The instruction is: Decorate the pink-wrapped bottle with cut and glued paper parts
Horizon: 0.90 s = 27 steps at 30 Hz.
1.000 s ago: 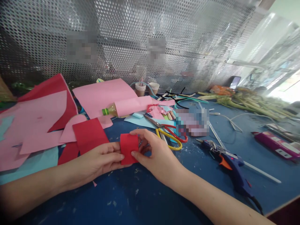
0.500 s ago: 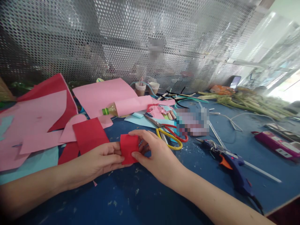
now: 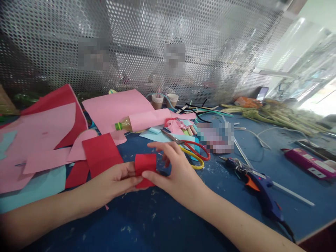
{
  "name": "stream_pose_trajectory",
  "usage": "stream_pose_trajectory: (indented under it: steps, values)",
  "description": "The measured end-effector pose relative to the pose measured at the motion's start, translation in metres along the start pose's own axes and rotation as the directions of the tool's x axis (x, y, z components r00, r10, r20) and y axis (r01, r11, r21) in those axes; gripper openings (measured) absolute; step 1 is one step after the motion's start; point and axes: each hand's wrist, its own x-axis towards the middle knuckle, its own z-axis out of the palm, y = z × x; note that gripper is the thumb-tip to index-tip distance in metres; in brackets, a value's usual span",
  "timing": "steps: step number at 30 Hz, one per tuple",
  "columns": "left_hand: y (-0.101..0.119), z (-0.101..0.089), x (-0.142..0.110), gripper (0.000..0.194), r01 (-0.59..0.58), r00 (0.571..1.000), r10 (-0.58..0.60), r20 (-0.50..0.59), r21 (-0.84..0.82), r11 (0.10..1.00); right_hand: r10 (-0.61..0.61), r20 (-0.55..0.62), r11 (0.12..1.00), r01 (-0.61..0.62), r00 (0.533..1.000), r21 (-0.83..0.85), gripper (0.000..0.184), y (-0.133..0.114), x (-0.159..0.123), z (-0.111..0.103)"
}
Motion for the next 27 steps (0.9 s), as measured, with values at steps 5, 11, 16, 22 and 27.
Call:
stream_pose_trajectory:
  steps: [5,11,16,22,27]
  values:
    - [-0.001,-0.001,-0.004,0.020,-0.032,0.998,0.017,0.063,0.253,0.967,0.038,0.027,0.973,-0.044,0.999,0.227,0.036,-0.002,0.004,-0.006]
    - [0.006,0.005,-0.011,0.015,0.028,0.998,-0.059,0.038,0.553,0.833,0.049,0.138,0.968,-0.081,0.989,0.239,0.018,-0.010,0.005,-0.006]
    - [0.013,0.011,-0.013,0.020,0.035,0.994,-0.089,0.059,0.608,0.794,0.068,0.136,0.968,-0.098,0.988,0.231,0.012,-0.010,0.006,-0.005]
    - [0.013,0.008,-0.012,0.018,0.084,0.991,-0.131,0.036,0.597,0.798,0.072,0.109,0.976,-0.092,0.991,0.197,0.011,-0.009,0.006,-0.004]
    - [0.011,0.003,-0.010,0.017,0.103,0.985,-0.162,0.065,0.532,0.840,0.105,0.103,0.972,-0.124,0.989,0.201,0.011,-0.007,0.007,-0.002]
